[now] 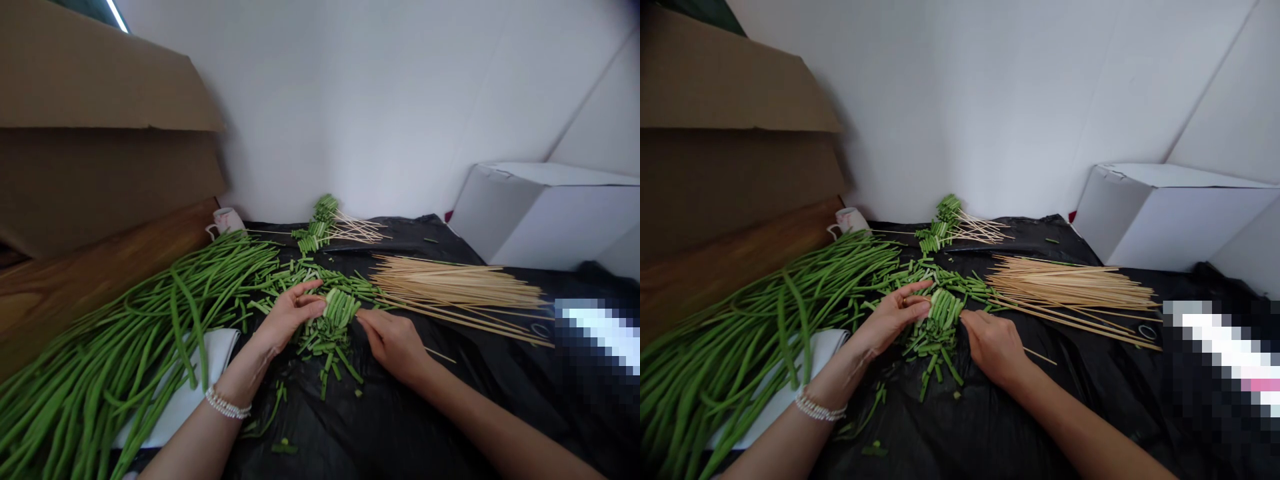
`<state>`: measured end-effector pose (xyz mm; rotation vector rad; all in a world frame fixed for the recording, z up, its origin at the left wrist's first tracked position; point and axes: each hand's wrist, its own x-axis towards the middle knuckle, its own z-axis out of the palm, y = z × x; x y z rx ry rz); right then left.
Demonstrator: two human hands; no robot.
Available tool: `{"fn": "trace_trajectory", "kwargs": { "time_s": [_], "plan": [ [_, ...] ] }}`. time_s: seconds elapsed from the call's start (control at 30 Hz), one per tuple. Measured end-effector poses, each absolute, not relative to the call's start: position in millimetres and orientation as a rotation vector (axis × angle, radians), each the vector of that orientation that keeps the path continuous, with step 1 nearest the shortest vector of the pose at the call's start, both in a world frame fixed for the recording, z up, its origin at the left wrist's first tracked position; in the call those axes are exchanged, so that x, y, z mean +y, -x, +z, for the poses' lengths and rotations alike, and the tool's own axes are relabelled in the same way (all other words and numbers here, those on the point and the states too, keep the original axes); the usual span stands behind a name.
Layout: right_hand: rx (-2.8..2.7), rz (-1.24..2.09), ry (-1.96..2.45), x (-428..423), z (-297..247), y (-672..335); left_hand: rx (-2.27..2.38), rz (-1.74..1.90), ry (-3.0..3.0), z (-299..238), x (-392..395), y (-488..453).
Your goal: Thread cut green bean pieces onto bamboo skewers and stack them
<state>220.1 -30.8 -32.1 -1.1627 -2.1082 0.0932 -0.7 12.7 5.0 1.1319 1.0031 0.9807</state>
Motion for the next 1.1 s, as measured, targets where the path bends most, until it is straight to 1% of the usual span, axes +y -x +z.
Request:
{"fn": "trace_trajectory", "kwargs": {
  "time_s": [0.07, 0.13, 0.27, 0.37, 0.47, 0.57, 0.83, 1.0, 1.1],
  "plan": [
    [-2.084, 0.057, 1.163, -29.9, -31.6, -221.5, 1.087, 0.950, -1.299, 9.0, 16.3, 9.1],
    [-2.065, 0.035, 1.171, -28.9, -31.6, -222.7, 1.280, 0.904, -1.537, 11.5, 20.3, 19.8],
    [-2.064, 0.038, 1.183, -28.0, -32.9, -223.3, 1.586, 0.600, -1.929, 9.3, 25.2, 40.5],
    [-2.072, 0.030, 1.178, -28.3, -33.7, -222.7, 1.594, 0.396, -2.028, 4.9, 24.8, 49.5],
    [-2.077, 0.035, 1.181, -28.7, -33.4, -222.4, 1.511, 0.325, -2.058, 2.5, 23.2, 51.0],
    [-2.078, 0.036, 1.188, -28.9, -32.7, -222.6, 1.381, 0.378, -1.989, 4.5, 22.2, 46.3],
    [-2.069, 0.054, 1.169, -29.6, -32.4, -223.0, 1.259, 0.910, -1.577, 19.4, 21.8, 29.7],
    [-2.067, 0.035, 1.171, -29.5, -33.4, -222.8, 1.144, 0.932, -1.163, 14.7, 19.1, 22.5],
    [-2.076, 0.042, 1.175, -29.7, -33.1, -223.1, 1.051, 0.953, -1.041, 12.2, 18.3, 20.2]
  ]
}}
